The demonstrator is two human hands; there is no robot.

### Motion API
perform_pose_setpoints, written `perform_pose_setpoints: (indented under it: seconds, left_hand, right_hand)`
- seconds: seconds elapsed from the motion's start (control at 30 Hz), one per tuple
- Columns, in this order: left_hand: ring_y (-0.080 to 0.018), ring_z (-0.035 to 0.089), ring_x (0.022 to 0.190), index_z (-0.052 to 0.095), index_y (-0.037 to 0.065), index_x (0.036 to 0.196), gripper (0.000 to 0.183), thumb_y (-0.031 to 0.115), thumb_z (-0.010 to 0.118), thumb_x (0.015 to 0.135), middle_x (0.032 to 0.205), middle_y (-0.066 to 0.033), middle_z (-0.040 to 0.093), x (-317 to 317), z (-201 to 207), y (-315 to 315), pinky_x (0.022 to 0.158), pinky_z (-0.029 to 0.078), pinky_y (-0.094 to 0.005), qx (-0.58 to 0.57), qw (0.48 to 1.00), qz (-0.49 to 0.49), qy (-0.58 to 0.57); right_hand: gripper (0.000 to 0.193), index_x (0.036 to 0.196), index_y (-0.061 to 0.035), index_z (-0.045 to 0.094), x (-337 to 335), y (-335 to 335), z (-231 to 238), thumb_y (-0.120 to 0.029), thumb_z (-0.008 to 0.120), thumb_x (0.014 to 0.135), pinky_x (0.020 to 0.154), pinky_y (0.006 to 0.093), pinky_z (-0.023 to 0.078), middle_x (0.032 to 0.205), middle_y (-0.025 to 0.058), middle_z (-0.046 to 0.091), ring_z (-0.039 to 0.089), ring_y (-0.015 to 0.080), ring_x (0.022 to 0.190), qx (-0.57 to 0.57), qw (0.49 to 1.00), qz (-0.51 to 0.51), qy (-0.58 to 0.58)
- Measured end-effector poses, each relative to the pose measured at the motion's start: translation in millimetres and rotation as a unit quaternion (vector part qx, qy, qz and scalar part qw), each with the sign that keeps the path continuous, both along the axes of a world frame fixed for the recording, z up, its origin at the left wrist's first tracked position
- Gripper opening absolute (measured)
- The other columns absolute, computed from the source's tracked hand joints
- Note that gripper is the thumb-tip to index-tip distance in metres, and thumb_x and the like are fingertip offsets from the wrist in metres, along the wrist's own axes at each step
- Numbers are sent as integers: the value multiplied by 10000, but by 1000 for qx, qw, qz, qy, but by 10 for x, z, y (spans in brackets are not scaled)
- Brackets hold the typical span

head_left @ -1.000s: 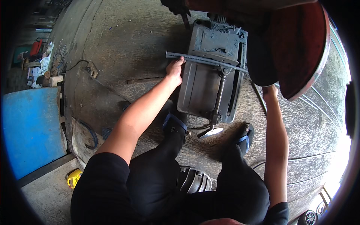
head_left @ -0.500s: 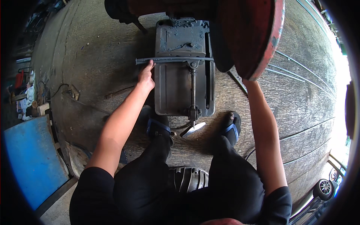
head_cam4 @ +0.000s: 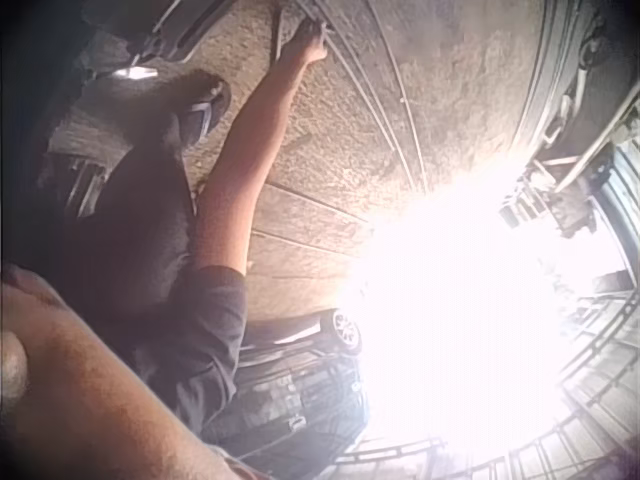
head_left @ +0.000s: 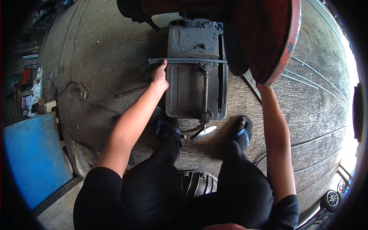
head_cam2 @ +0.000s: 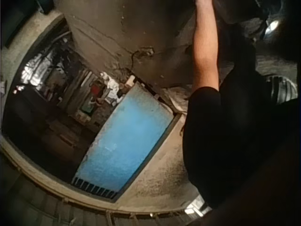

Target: Cutting and deburring metal bars using a chop saw.

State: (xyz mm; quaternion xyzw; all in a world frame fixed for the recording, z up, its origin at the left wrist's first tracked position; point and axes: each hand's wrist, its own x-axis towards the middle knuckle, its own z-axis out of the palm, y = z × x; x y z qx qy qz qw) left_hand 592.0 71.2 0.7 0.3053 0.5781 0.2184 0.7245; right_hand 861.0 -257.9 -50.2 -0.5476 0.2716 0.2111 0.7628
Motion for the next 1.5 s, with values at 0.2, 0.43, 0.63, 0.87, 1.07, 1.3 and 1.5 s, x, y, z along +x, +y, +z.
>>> perform_pose_setpoints:
  seconds: [0.2,0.43,0.63,0.87,1.07,1.3,1.5]
  left_hand:
    - [-223,590,1010,584,36,1147,407,257,735,841,1113,-111,638,3,14,11,918,453,-381,-11,1000,-12,9]
    - [-230,591,1013,593,27,1136,404,252,742,835,1129,-115,635,18,50,-4,920,455,-389,-3,1000,-6,11]
    - [-228,568,1078,636,54,1097,376,310,730,839,1169,-91,636,6,-13,8,999,402,-399,-5,1000,-10,-6]
    - [-203,610,951,627,32,1083,337,237,739,840,1068,-100,658,3,-112,61,888,465,-353,4,1000,-11,10]
    - [-200,609,948,626,26,1079,348,254,738,841,1073,-96,657,5,-50,14,885,466,-351,-12,1000,-4,-15]
    - [-200,599,978,623,33,1112,384,260,750,830,1095,-91,652,-14,-119,39,903,453,-350,4,1000,-14,3]
    - [-200,570,1047,631,55,1127,400,249,771,808,1137,-76,643,-50,-299,121,967,402,-363,0,999,-49,-6]
  right_hand:
    - [193,989,83,537,0,19,6,-1,657,861,696,321,628,904,157,629,678,250,761,1,1000,-13,12]
    - [226,1008,92,511,-32,39,83,8,657,858,697,312,635,932,163,613,673,251,781,-6,1000,-24,8]
    - [209,1015,73,508,-18,40,16,19,642,865,700,325,636,941,145,604,661,247,777,-6,1000,-28,-13]
    - [198,1012,79,523,10,-3,-88,7,641,871,719,333,629,925,145,611,662,245,793,11,999,-29,-19]
    - [188,997,92,547,41,-10,-101,12,651,862,728,340,629,937,157,617,665,253,812,4,1000,-31,3]
    - [217,1034,99,520,58,-89,-45,16,638,871,724,332,633,974,161,612,661,250,825,19,999,-29,-13]
    - [232,1058,90,503,65,-140,-20,-2,628,885,737,312,631,983,161,612,659,244,832,20,1000,-10,-8]
